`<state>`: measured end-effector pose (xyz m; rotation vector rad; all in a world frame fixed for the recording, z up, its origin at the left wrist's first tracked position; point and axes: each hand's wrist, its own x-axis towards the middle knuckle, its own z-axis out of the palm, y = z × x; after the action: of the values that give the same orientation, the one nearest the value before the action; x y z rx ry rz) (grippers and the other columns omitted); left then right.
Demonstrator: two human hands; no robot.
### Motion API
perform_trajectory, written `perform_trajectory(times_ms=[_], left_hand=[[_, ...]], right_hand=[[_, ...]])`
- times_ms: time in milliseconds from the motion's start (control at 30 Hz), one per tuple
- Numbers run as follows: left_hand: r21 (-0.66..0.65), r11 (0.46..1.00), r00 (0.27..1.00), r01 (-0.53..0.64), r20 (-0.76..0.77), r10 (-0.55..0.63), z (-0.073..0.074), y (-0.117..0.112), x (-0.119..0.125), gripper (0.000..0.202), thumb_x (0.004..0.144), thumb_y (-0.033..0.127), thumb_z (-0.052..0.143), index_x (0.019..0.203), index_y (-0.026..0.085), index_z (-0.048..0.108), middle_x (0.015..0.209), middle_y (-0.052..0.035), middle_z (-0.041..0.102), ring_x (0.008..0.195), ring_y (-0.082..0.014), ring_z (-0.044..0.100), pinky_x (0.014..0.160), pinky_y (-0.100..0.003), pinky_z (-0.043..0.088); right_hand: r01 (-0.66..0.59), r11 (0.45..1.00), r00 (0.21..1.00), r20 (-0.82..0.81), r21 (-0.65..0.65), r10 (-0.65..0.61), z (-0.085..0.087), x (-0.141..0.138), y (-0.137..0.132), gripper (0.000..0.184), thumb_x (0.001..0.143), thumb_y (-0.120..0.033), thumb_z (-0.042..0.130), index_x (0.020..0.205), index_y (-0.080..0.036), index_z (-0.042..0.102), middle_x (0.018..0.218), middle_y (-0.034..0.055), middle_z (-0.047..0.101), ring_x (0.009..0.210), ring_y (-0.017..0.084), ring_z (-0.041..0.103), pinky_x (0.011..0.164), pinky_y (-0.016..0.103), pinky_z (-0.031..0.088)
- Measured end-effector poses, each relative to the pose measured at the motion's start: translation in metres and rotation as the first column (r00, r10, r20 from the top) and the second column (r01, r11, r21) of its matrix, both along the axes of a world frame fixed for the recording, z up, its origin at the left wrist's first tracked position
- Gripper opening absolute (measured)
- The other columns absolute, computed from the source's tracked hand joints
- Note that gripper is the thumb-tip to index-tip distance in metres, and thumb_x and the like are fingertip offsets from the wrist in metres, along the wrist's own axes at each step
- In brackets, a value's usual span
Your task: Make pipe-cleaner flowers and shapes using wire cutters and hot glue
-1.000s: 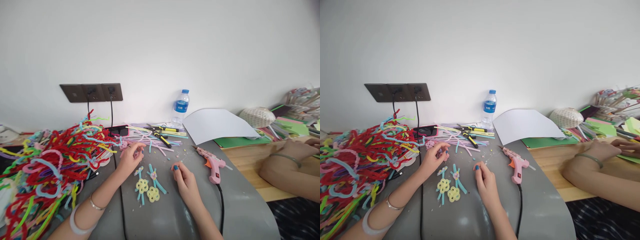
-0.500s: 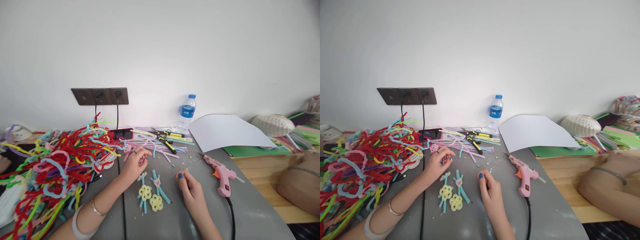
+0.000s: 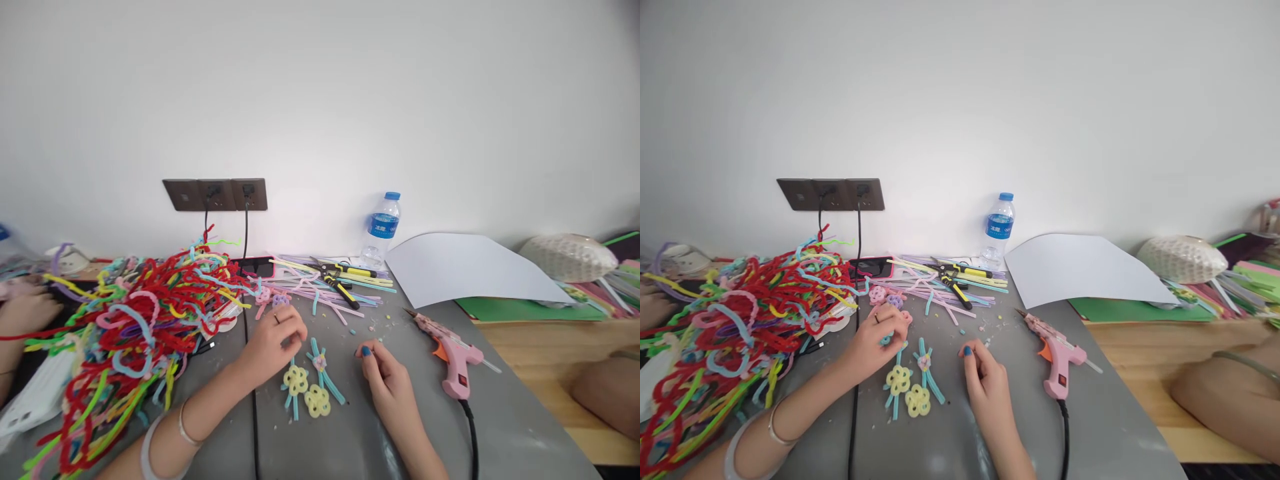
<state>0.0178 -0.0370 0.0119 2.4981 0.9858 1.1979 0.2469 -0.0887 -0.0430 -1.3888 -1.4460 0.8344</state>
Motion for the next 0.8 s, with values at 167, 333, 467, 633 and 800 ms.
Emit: perform_trajectory(times_ms=[167, 333, 467, 633, 800], left_hand=[[0.039, 0.999, 0.996, 0.016, -0.087, -0.012, 0.001, -0.03, -0.013, 0.027, 0.089, -0.001, 0.048, 0.072, 0.02, 0.049, 0.074, 0.0019, 0.055, 0.075, -0.0131, 0.051, 0.075, -0.026, 0.043], [-0.05, 0.998, 0.987, -0.026, -0.162, 0.017, 0.007, -0.046, -0.028, 0.026, 0.084, -0.004, 0.044, 0.075, 0.02, 0.05, 0.078, 0.0012, 0.052, 0.075, -0.013, 0.051, 0.075, -0.027, 0.042], [-0.162, 0.984, 0.98, -0.074, -0.194, 0.042, 0.017, -0.052, -0.033, 0.028, 0.081, -0.005, 0.039, 0.082, 0.02, 0.051, 0.084, -0.0007, 0.052, 0.08, -0.0146, 0.054, 0.076, -0.026, 0.044], [-0.23, 0.966, 0.975, -0.114, -0.215, 0.064, 0.031, -0.055, -0.029, 0.032, 0.08, -0.006, 0.035, 0.086, 0.021, 0.05, 0.089, -0.0024, 0.052, 0.083, -0.0164, 0.057, 0.076, -0.026, 0.046], [-0.231, 0.956, 0.974, -0.179, -0.178, 0.139, 0.037, -0.06, -0.03, 0.031, 0.082, -0.005, 0.033, 0.083, 0.022, 0.05, 0.087, -0.0018, 0.052, 0.083, -0.0161, 0.058, 0.077, -0.026, 0.046]], right_hand=[[-0.002, 1.0, 1.0, 0.021, 0.007, 0.002, 0.001, 0.0, -0.001, 0.04, 0.097, -0.054, 0.038, 0.078, -0.022, 0.053, 0.056, -0.0069, 0.025, 0.049, 0.013, 0.026, 0.046, 0.026, 0.02], [0.012, 1.0, 0.999, 0.047, -0.006, -0.012, -0.001, 0.001, -0.001, 0.041, 0.096, -0.055, 0.038, 0.079, -0.022, 0.053, 0.056, -0.0065, 0.027, 0.049, 0.013, 0.027, 0.046, 0.025, 0.02], [0.025, 1.0, 0.998, 0.055, -0.007, -0.024, -0.003, 0.001, -0.002, 0.041, 0.095, -0.057, 0.04, 0.079, -0.022, 0.054, 0.056, -0.0061, 0.028, 0.048, 0.013, 0.028, 0.046, 0.025, 0.022], [0.021, 1.0, 0.998, 0.056, -0.002, -0.02, -0.003, 0.001, -0.002, 0.043, 0.095, -0.059, 0.039, 0.079, -0.022, 0.055, 0.054, -0.007, 0.024, 0.047, 0.013, 0.026, 0.045, 0.026, 0.02], [0.012, 1.0, 0.997, 0.077, -0.003, -0.011, -0.006, 0.004, -0.002, 0.04, 0.095, -0.057, 0.042, 0.081, -0.022, 0.054, 0.054, -0.0068, 0.027, 0.046, 0.013, 0.027, 0.044, 0.025, 0.021]])
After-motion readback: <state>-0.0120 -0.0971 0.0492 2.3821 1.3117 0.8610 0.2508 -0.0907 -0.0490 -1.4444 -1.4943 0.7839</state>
